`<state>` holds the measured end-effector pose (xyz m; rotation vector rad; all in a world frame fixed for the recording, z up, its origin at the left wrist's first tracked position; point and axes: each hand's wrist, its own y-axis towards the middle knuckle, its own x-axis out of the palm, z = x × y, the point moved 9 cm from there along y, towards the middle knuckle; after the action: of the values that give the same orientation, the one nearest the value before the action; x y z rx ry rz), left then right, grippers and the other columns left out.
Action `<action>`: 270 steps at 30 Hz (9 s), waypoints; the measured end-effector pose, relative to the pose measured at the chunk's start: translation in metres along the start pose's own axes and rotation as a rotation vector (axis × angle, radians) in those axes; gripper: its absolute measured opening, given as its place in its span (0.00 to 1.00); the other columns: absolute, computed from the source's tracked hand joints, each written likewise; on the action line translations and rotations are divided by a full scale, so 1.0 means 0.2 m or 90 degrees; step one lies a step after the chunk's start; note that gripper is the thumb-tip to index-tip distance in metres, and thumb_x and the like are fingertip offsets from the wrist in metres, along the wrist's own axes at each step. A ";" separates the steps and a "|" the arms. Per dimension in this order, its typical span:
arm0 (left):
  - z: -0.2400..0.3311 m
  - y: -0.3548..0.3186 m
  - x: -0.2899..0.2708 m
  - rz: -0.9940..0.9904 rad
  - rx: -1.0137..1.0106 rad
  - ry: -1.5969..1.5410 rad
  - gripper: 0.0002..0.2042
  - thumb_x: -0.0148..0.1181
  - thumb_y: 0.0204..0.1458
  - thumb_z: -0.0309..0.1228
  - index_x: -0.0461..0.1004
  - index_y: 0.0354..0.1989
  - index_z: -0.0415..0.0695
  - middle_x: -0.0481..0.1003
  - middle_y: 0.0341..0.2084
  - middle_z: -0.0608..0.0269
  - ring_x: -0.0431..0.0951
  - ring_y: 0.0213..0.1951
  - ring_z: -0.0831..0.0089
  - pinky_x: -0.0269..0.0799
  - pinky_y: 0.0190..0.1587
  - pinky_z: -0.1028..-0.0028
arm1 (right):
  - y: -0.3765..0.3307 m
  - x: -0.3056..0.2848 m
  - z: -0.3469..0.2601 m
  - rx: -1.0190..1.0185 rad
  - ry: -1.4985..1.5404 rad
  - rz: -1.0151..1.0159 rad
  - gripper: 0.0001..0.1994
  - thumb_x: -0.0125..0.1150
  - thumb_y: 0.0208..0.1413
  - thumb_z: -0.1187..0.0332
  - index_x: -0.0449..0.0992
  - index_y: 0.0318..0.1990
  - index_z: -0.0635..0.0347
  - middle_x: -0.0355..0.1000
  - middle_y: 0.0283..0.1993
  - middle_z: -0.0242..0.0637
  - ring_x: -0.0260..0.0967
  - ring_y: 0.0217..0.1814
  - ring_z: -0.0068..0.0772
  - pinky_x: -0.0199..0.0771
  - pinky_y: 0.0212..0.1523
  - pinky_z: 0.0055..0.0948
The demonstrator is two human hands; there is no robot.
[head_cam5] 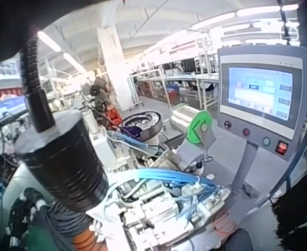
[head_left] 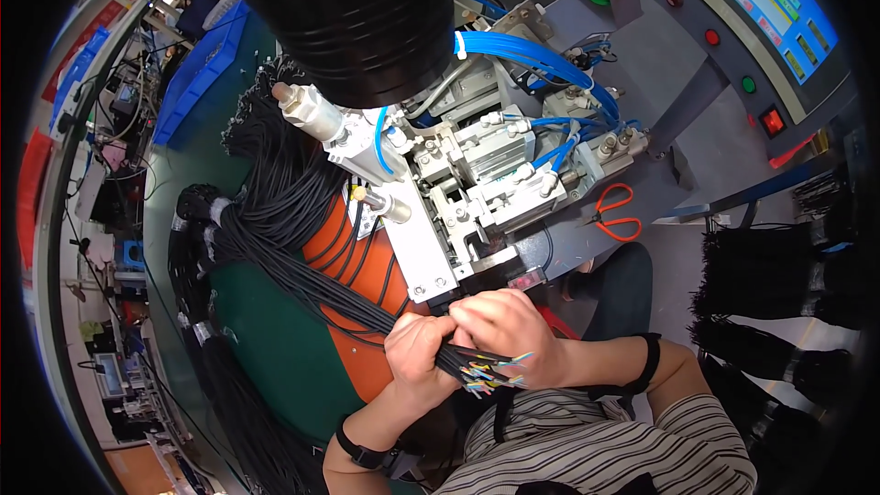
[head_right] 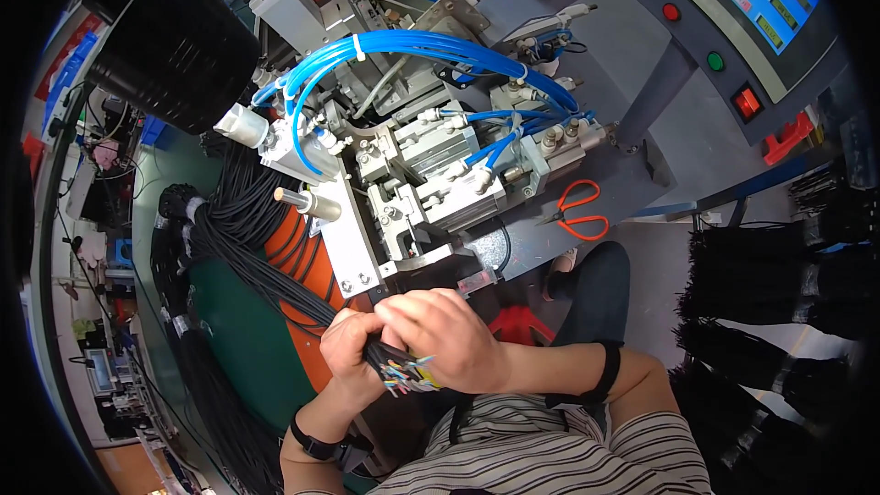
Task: The person inserts the ends of wires into a machine, removes them, and then hangs the bundle on a rack before retrieving a new bundle to repeat the process.
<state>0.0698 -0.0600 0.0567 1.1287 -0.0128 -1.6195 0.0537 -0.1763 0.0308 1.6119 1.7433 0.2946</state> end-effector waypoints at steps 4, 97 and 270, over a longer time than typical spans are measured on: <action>0.01 0.00 0.02 -0.008 0.014 0.026 0.08 0.68 0.47 0.21 0.73 0.31 0.42 0.73 0.17 0.64 0.70 0.17 0.67 0.64 0.25 0.71 | -0.03 0.01 0.20 0.216 0.352 -0.010 0.15 0.60 0.61 0.75 0.74 0.55 0.69 0.72 0.50 0.40 0.72 0.48 0.24 0.74 0.47 0.24; -0.02 -0.04 0.07 -0.102 0.008 0.125 0.11 0.68 0.38 0.24 0.76 0.31 0.40 0.68 0.18 0.61 0.69 0.18 0.63 0.62 0.22 0.67 | -0.05 0.07 0.33 0.393 0.366 -0.086 0.04 0.62 0.57 0.76 0.76 0.38 0.65 0.72 0.27 0.31 0.67 0.21 0.16 0.66 0.23 0.18; 0.02 -0.04 0.13 -0.245 -0.004 0.193 0.25 0.64 0.37 0.24 0.76 0.49 0.34 0.74 0.34 0.58 0.74 0.30 0.66 0.72 0.35 0.70 | 0.07 0.00 0.18 0.027 -0.202 -0.223 0.04 0.63 0.50 0.72 0.75 0.30 0.61 0.70 0.30 0.34 0.71 0.21 0.35 0.71 0.22 0.31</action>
<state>0.0628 -0.0784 0.0372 1.4251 0.4292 -1.7589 0.0883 -0.1837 0.0143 1.2682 1.7480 -0.1594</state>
